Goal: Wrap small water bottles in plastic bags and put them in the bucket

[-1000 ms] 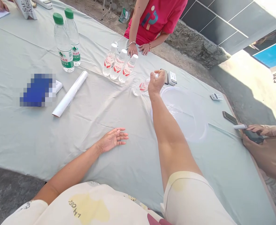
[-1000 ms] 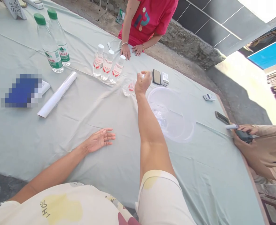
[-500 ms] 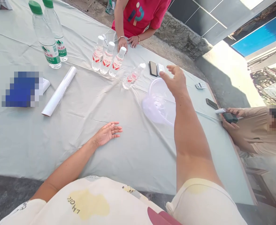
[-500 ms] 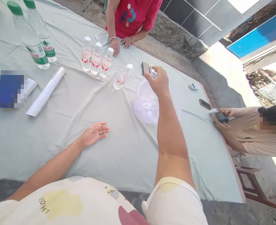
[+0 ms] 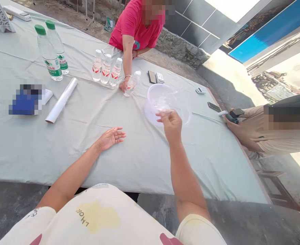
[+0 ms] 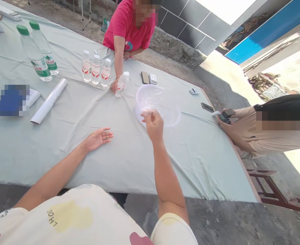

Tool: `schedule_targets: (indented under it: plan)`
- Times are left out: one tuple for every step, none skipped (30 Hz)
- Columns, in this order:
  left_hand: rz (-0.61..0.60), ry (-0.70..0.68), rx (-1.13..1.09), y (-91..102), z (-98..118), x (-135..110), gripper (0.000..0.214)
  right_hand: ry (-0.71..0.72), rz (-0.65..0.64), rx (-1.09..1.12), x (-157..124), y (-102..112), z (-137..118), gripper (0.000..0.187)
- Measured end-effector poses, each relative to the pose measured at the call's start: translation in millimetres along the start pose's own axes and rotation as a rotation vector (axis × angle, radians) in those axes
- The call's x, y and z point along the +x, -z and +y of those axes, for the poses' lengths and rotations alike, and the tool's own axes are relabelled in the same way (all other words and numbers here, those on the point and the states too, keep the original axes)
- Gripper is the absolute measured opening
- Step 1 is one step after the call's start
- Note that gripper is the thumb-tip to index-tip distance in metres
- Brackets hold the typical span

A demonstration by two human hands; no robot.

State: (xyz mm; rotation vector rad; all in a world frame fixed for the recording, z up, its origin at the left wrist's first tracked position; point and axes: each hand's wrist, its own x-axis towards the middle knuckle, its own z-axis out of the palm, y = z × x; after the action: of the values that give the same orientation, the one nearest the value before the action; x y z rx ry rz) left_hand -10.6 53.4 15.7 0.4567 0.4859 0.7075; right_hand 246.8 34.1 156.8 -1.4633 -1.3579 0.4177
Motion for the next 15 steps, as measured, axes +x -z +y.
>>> schedule_targets:
  plan:
    - [-0.011,0.029,0.02,-3.4,0,-3,0.032,0.074,-0.097,-0.016,-28,-10,-6,0.017]
    - [-0.027,0.064,0.038,-7.5,0,-6,0.037,0.126,-0.204,-0.026,-55,-22,-10,0.013]
    - [-0.048,0.102,0.054,-12.1,1,-9,0.044,0.161,-0.293,-0.01,-82,-33,-13,0.01]
    - [-0.071,0.137,0.066,-16.8,1,-13,0.051,0.174,-0.368,0.02,-106,-44,-14,0.008]
    - [-0.091,0.159,0.073,-21.3,2,-17,0.059,0.163,-0.422,0.058,-127,-54,-13,0.008]
    - [-0.103,0.163,0.077,-25.3,2,-22,0.064,0.13,-0.453,0.099,-145,-62,-12,0.009]
    - [-0.1,0.148,0.082,-28.5,3,-27,0.066,0.081,-0.469,0.136,-160,-68,-10,0.009]
    - [-0.084,0.126,0.098,-30.8,3,-33,0.065,0.024,-0.476,0.167,-173,-72,-8,0.009]
    - [-0.056,0.101,0.124,-32.1,3,-38,0.061,-0.033,-0.488,0.191,-182,-74,-6,0.01]
    - [-0.018,0.076,0.155,-32.6,3,-44,0.056,-0.087,-0.512,0.215,-190,-74,-3,0.012]
    - [0.024,0.055,0.184,-32.4,2,-51,0.05,-0.143,-0.533,0.245,-195,-73,0,0.014]
    - [0.064,0.036,0.202,-32.0,2,-56,0.044,-0.211,-0.534,0.285,-198,-70,3,0.018]
    - [0.098,0.017,0.202,-31.6,1,-62,0.038,-0.298,-0.498,0.336,-200,-67,6,0.022]
    - [0.124,-0.003,0.188,-31.6,1,-67,0.032,-0.404,-0.423,0.398,-200,-65,9,0.028]
    - [0.139,-0.017,0.169,-32.3,0,-71,0.029,-0.516,-0.323,0.469,-199,-63,11,0.036]
